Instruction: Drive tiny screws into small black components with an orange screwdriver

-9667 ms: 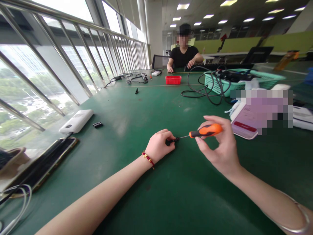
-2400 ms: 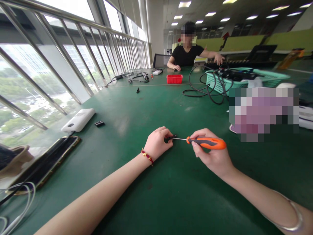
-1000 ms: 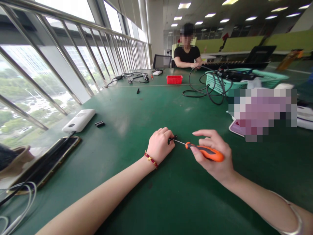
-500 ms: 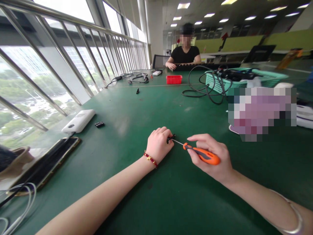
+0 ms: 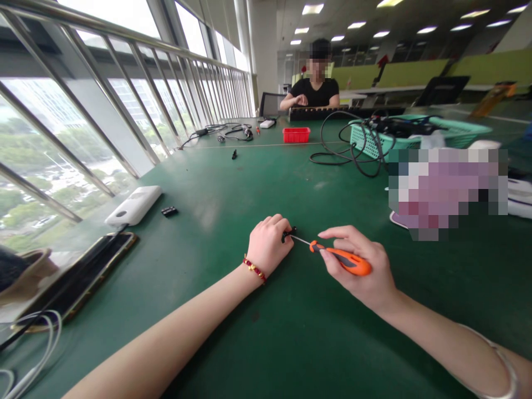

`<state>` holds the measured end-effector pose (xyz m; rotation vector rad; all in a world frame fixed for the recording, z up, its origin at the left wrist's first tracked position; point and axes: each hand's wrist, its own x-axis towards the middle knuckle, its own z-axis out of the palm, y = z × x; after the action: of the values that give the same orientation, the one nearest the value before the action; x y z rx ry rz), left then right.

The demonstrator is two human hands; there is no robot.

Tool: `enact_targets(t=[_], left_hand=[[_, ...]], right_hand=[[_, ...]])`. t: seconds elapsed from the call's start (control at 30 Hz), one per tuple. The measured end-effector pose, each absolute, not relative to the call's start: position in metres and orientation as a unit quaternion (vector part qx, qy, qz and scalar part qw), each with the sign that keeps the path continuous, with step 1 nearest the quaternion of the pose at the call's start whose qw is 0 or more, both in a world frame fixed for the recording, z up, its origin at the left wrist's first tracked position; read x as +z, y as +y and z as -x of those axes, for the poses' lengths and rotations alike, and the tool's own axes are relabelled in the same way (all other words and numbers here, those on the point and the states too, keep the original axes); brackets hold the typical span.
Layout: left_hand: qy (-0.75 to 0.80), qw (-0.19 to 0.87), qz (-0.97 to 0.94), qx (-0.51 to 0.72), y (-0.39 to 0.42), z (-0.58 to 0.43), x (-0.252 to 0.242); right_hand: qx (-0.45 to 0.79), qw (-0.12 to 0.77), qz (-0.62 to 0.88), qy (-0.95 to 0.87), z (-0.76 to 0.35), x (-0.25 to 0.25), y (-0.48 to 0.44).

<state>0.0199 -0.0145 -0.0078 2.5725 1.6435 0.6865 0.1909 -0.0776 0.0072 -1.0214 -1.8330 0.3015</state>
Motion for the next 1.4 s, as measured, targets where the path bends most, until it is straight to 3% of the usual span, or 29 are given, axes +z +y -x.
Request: enact_targets(t=[0.17,0.4,0.6,0.9,1.1,1.3,1.4], left_hand=[[0.528,0.003,-0.822,0.214,-0.0146,-0.0198,-0.0077],[0.526,0.000,-0.822,0.218,-0.0148,-0.0201,-0.0072],[0.529,0.008,-0.820,0.220,-0.0150,-0.0202,-0.0067],[0.523,0.017,-0.822,0.227,-0.0140,-0.0197,-0.0078],[0.524,0.023,-0.821,0.223,-0.0136,-0.0196,-0.0076],[0.520,0.016,-0.823,0.228,-0.0131,-0.0194,-0.0089],[0.520,0.017,-0.823,0.228,-0.0131,-0.0195,-0.0085]], right_hand=[[0.082,0.563,0.383,-0.727,-0.1895,0.0010,-0.0739],[0.106,0.483,0.431,-0.755,-0.1903,0.0044,-0.0794],[0.093,0.552,0.393,-0.730,-0.1905,0.0001,-0.0734],[0.098,0.467,0.413,-0.776,-0.1920,0.0056,-0.0785],[0.067,0.558,0.379,-0.735,-0.1901,0.0029,-0.0729],[0.104,0.469,0.428,-0.766,-0.1931,0.0047,-0.0770],[0.093,0.483,0.412,-0.767,-0.1925,0.0044,-0.0774]])
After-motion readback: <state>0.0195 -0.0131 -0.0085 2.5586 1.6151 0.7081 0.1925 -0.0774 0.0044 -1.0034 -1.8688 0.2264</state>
